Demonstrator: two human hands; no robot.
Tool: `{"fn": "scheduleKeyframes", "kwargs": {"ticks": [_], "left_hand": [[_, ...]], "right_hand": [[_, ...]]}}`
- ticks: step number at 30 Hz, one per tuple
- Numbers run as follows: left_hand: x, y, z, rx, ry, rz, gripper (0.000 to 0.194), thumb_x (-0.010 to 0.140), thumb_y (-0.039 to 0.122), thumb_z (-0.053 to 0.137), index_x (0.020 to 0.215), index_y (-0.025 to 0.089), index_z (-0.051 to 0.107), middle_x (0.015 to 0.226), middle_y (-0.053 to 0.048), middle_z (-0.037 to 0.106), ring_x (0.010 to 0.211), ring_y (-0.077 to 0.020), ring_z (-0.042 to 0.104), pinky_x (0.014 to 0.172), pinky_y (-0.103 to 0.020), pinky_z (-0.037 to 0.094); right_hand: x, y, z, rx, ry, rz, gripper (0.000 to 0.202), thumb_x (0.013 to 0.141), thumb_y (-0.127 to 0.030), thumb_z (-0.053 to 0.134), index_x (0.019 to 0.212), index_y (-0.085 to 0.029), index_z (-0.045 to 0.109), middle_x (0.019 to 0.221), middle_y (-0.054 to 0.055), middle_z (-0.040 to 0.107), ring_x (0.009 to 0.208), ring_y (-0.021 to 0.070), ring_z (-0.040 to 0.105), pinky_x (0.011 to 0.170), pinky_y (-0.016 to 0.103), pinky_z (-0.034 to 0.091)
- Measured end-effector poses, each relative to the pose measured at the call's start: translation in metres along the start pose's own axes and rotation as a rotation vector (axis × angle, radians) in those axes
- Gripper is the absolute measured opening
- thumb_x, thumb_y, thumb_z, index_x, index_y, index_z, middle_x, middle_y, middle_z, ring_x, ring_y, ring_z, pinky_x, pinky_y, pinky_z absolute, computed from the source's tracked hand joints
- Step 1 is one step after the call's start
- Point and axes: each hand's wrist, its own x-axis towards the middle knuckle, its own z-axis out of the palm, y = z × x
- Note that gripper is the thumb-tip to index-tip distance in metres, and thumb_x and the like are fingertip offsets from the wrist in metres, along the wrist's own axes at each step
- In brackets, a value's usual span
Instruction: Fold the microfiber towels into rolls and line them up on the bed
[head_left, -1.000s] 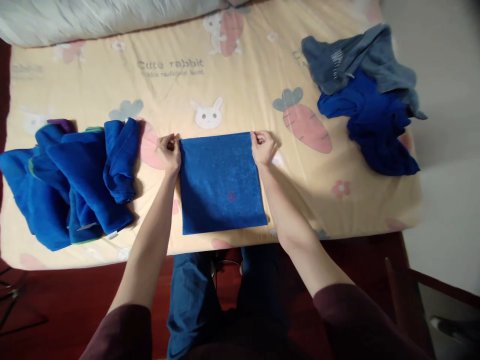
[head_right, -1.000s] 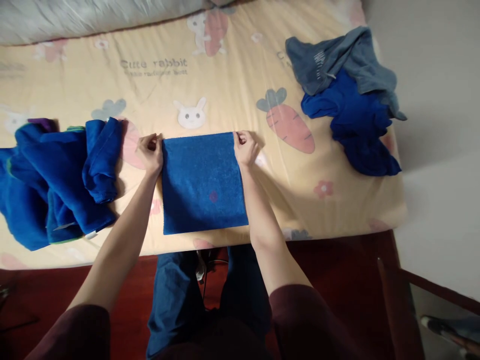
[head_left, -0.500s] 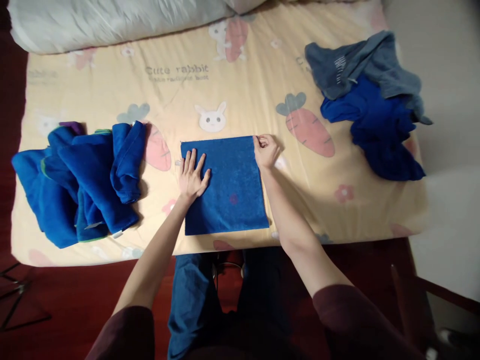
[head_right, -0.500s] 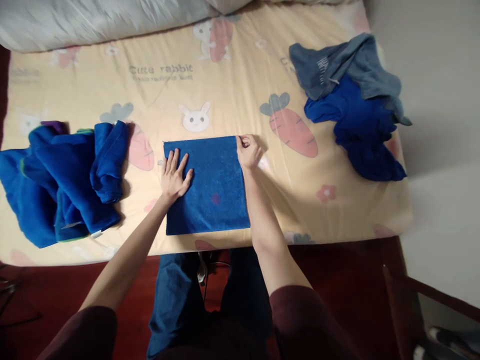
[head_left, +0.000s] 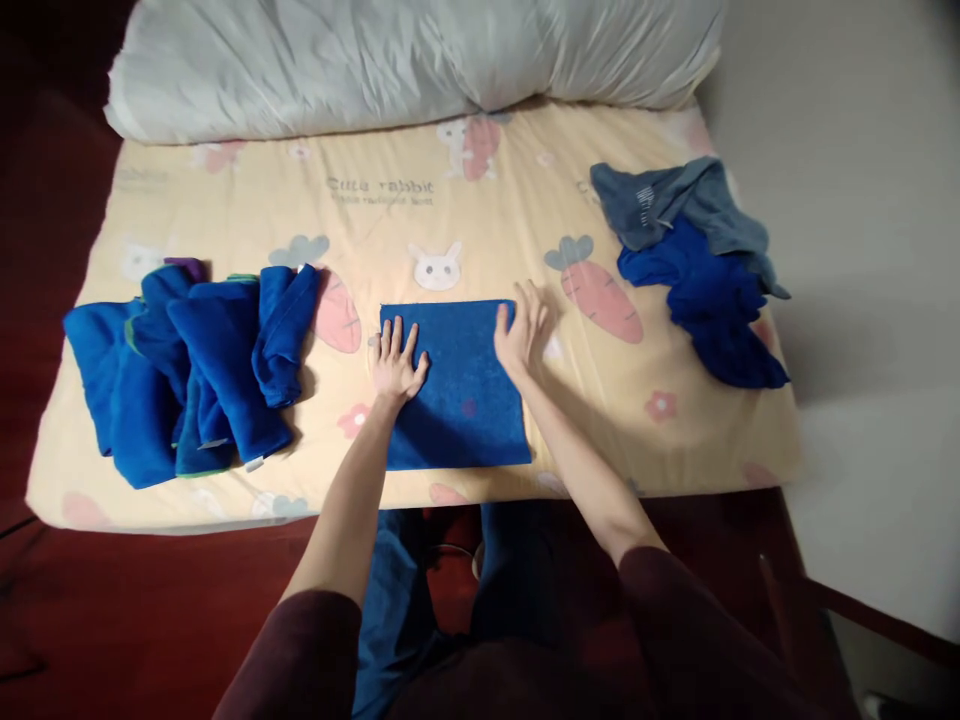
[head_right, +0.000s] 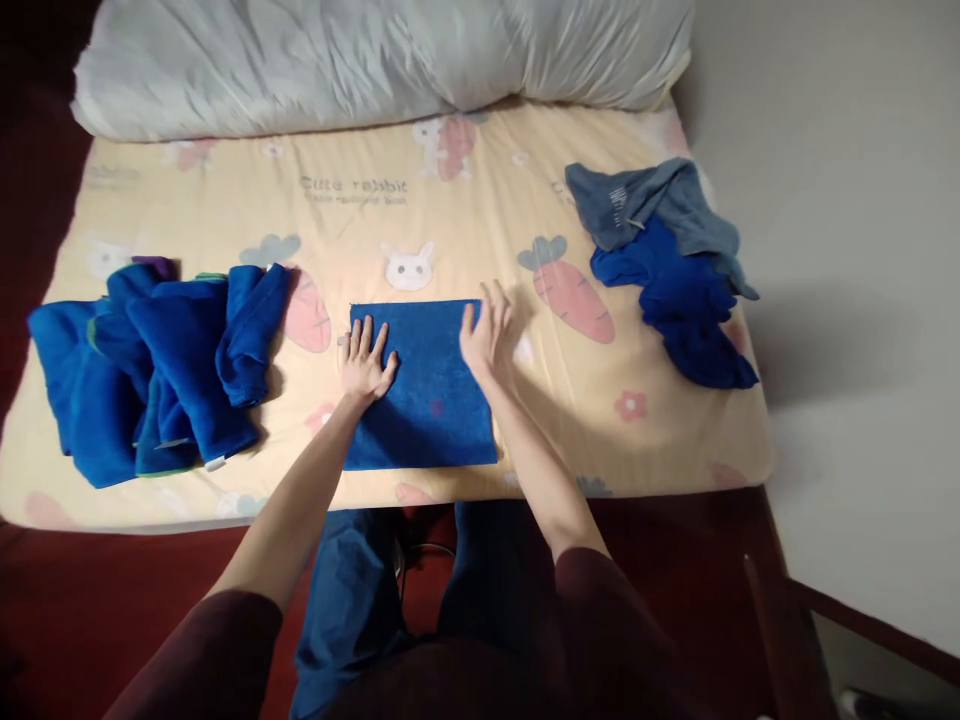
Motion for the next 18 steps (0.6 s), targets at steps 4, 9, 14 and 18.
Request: {"fn": "scheduleKeyframes", "kwargs": {"ticks": [4,9,14,18], "left_hand": [[0.0,-0.002,0.002,0.0,0.007,0.009,0.066,0.099,0.047,0.048,0.159,0.021,0.041,0.171,-0.009,0.022,0.16,-0.0318,0.015,0.13,-0.057,0.013],[-0.001,-0.002,0.003,-0.013,-0.016,0.005,0.066,0.099,0.048,0.048,0.159,0.021,0.041,0.171,-0.008,0.023,0.16,-0.0317,0.014,0.13,-0.058,0.012],[0.003,-0.002,-0.001,-0.027,-0.033,0.0,0.067,0.099,0.048,0.047,0.159,0.019,0.04,0.172,-0.009,0.019,0.16,-0.0329,0.011,0.13,-0.059,0.009],[-0.001,0.017,-0.012,-0.018,-0.06,-0.039,0.069,0.098,0.044,0.046,0.159,0.012,0.039,0.172,-0.012,0.016,0.161,-0.0339,0.004,0.13,-0.061,0.005]], "right_hand": [[-0.046,-0.027,-0.008,-0.159,-0.393,-0.283,0.058,0.107,-0.044,0.037,0.16,-0.021,0.037,0.171,0.01,0.026,0.158,0.0287,0.021,0.128,0.057,0.018],[-0.055,-0.014,-0.005,-0.236,-0.476,-0.239,0.063,0.108,-0.045,0.031,0.164,-0.017,0.029,0.173,0.009,0.02,0.16,0.0258,0.015,0.131,0.055,0.012],[-0.047,-0.009,-0.001,-0.263,-0.476,-0.223,0.064,0.108,-0.046,0.029,0.165,-0.016,0.026,0.173,0.008,0.016,0.161,0.0252,0.011,0.131,0.055,0.008],[-0.051,-0.029,-0.007,-0.275,-0.489,-0.189,0.063,0.108,-0.041,0.03,0.164,-0.013,0.028,0.173,0.011,0.015,0.161,0.0269,0.01,0.13,0.056,0.006]]}}
